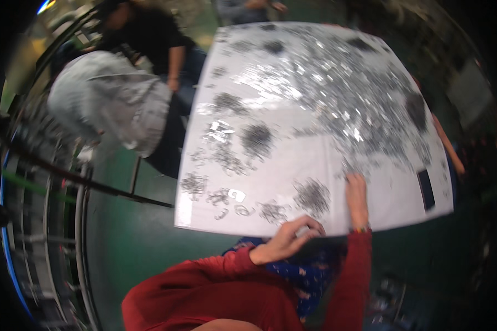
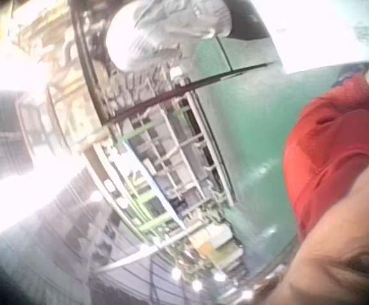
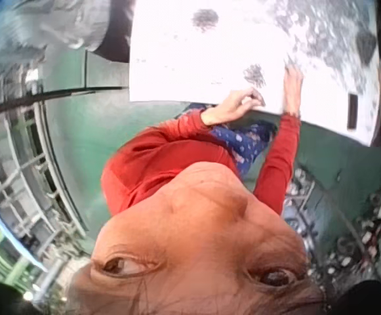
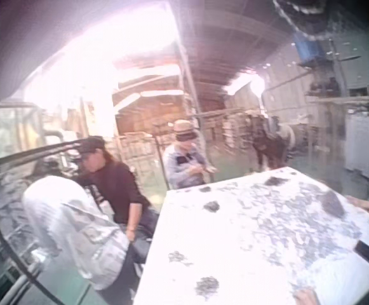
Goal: The person sits at a table and repeatedly picks up small metal wire pieces, bends them by hand, and places them into small piles. They occasionally stand to hang a completed wire chain on a nearby rack before returning to the table to continue assembling more pieces.
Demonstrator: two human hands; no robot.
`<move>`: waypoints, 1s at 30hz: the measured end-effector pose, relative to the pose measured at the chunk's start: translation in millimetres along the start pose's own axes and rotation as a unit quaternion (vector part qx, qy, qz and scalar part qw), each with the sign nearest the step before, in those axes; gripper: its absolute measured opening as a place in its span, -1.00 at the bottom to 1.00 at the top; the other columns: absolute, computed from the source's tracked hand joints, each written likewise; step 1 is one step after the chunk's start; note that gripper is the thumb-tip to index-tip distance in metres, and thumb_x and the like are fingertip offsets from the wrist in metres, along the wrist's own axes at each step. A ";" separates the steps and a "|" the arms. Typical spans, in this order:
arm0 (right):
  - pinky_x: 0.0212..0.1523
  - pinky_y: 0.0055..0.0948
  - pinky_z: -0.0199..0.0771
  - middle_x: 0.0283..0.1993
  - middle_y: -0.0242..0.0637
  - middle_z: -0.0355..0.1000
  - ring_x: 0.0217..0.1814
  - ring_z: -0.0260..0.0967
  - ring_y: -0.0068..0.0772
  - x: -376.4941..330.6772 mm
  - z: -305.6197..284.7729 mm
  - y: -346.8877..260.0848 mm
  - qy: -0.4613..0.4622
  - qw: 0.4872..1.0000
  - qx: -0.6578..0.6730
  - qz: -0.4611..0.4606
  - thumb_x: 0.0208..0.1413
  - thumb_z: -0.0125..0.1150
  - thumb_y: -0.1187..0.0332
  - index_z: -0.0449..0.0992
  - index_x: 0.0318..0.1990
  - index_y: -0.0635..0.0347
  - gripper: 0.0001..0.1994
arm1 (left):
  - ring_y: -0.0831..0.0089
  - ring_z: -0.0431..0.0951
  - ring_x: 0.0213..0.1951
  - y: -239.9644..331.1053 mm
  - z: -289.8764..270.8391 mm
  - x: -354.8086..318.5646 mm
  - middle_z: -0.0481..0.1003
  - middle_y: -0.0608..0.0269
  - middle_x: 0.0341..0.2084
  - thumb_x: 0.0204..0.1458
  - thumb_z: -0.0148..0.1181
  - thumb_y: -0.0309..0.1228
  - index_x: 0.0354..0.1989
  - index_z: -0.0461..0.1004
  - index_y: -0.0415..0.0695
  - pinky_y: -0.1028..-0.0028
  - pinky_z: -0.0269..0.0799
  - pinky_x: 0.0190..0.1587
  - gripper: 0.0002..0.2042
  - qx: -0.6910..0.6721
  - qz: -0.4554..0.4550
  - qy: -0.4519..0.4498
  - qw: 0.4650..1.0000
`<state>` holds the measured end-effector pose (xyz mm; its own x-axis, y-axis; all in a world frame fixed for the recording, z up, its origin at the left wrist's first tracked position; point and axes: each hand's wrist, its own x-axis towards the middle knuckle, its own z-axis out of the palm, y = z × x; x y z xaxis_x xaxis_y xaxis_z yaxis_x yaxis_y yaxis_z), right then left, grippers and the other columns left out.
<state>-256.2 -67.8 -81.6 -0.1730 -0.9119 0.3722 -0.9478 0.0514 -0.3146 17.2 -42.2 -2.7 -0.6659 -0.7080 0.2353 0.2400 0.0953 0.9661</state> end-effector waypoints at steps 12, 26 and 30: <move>-0.37 -0.63 0.34 -0.40 -0.39 0.31 -0.41 0.25 -0.64 -62.0 -82.0 -135.8 0.070 0.844 0.495 0.196 -0.01 0.04 0.68 0.31 0.18 0.36 -0.49 | 0.14 0.50 -0.32 5.1 -3.1 1.6 0.46 0.08 -0.39 0.10 0.11 -0.47 -0.25 0.39 -0.24 0.31 0.39 -0.26 -0.88 0.124 0.078 -0.046 0.988; -0.35 -0.62 0.38 -0.38 -0.31 0.38 -0.41 0.31 -0.61 -115.1 -104.9 -172.3 0.253 0.755 0.558 0.234 0.00 0.08 0.77 0.32 0.10 0.49 -0.57 | 0.14 0.50 -0.29 5.7 17.6 -11.7 0.48 0.10 -0.43 -0.01 0.19 -0.54 -0.29 0.44 -0.19 0.32 0.41 -0.26 -0.89 0.191 0.101 -0.075 0.974; -0.40 -0.60 0.37 -0.38 -0.27 0.38 -0.42 0.33 -0.55 -116.2 -99.8 -179.5 0.281 0.709 0.588 0.269 -0.01 0.08 0.75 0.40 -0.02 0.49 -0.67 | 0.18 0.50 -0.26 5.7 18.5 -13.6 0.50 0.13 -0.35 -0.05 0.24 -0.54 -0.22 0.45 -0.18 0.34 0.41 -0.21 -0.80 0.188 0.098 -0.070 0.975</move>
<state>-92.8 69.5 18.8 -0.8176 -0.5658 0.1069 0.1172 -0.3452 -0.9312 14.5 -19.1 1.6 -0.7297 -0.5501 0.4061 0.1148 0.4870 0.8658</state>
